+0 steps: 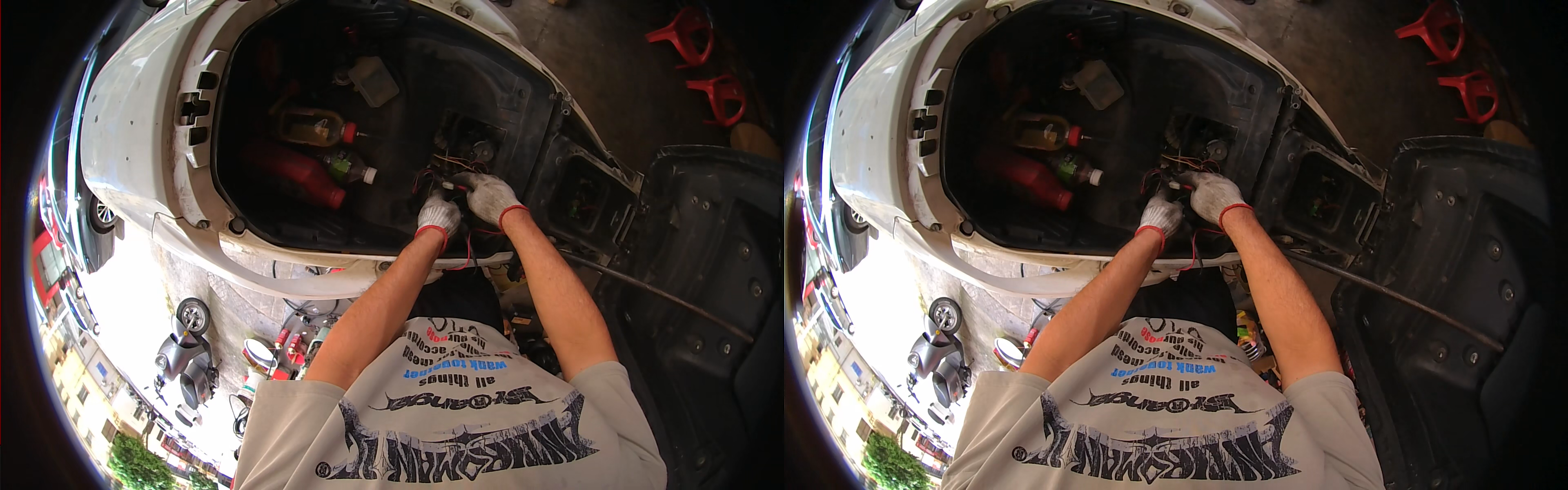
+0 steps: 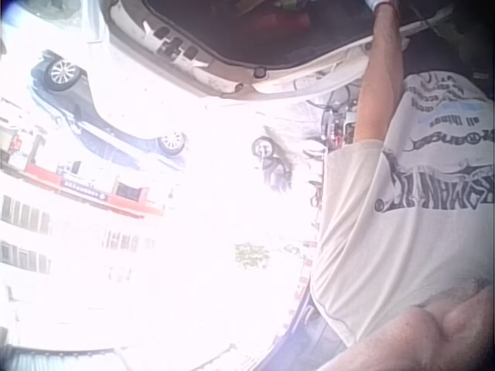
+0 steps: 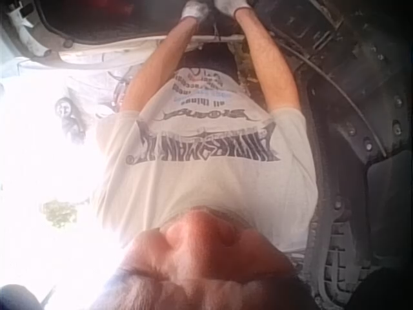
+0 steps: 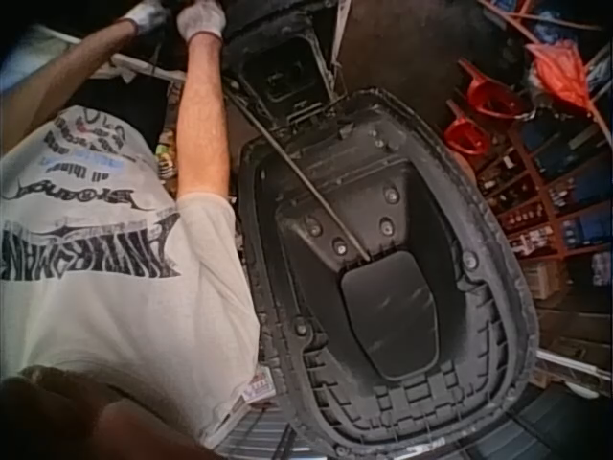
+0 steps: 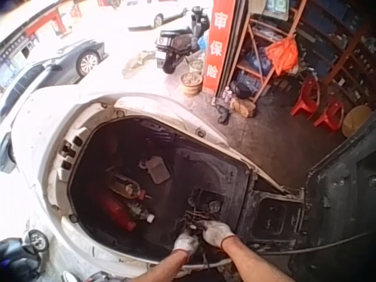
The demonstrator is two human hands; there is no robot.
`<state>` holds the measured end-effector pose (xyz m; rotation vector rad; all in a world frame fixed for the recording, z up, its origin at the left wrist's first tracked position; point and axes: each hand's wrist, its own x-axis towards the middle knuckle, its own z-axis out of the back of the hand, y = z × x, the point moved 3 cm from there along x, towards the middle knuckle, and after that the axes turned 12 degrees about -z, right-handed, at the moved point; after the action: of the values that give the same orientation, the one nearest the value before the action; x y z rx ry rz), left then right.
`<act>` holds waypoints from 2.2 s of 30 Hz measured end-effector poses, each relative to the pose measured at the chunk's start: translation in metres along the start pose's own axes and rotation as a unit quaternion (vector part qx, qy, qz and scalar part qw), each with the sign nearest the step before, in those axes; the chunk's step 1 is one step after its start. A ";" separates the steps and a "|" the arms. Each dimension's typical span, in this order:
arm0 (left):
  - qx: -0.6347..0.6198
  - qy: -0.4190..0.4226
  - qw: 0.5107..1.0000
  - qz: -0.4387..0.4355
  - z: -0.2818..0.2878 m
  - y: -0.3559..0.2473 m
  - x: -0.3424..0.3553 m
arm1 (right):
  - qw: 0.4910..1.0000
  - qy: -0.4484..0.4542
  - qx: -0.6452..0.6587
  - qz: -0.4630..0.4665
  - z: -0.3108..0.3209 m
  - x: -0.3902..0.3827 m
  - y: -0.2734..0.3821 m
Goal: The person is repairing a scooter, working on the wiring and mechanical parts.
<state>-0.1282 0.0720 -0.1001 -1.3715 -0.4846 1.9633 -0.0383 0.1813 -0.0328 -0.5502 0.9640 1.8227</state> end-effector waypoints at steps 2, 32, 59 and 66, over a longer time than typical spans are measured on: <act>0.006 -0.003 1.000 -0.005 0.000 0.001 0.000 | 1.000 -0.001 -0.001 0.001 0.000 0.000 0.001; 0.007 -0.002 1.000 -0.002 0.002 -0.002 -0.002 | 1.000 -0.003 0.013 0.016 0.001 -0.001 -0.001; 0.018 -0.004 1.000 0.009 0.007 -0.016 -0.007 | 0.999 0.036 0.005 -0.006 0.000 0.005 -0.006; -0.001 -0.023 1.000 -0.004 0.004 -0.005 -0.005 | 0.999 0.039 0.002 -0.002 -0.004 0.009 -0.004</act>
<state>-0.1294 0.0723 -0.0916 -1.3261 -0.5130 1.9923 -0.0386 0.1834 -0.0430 -0.6249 1.0169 1.8065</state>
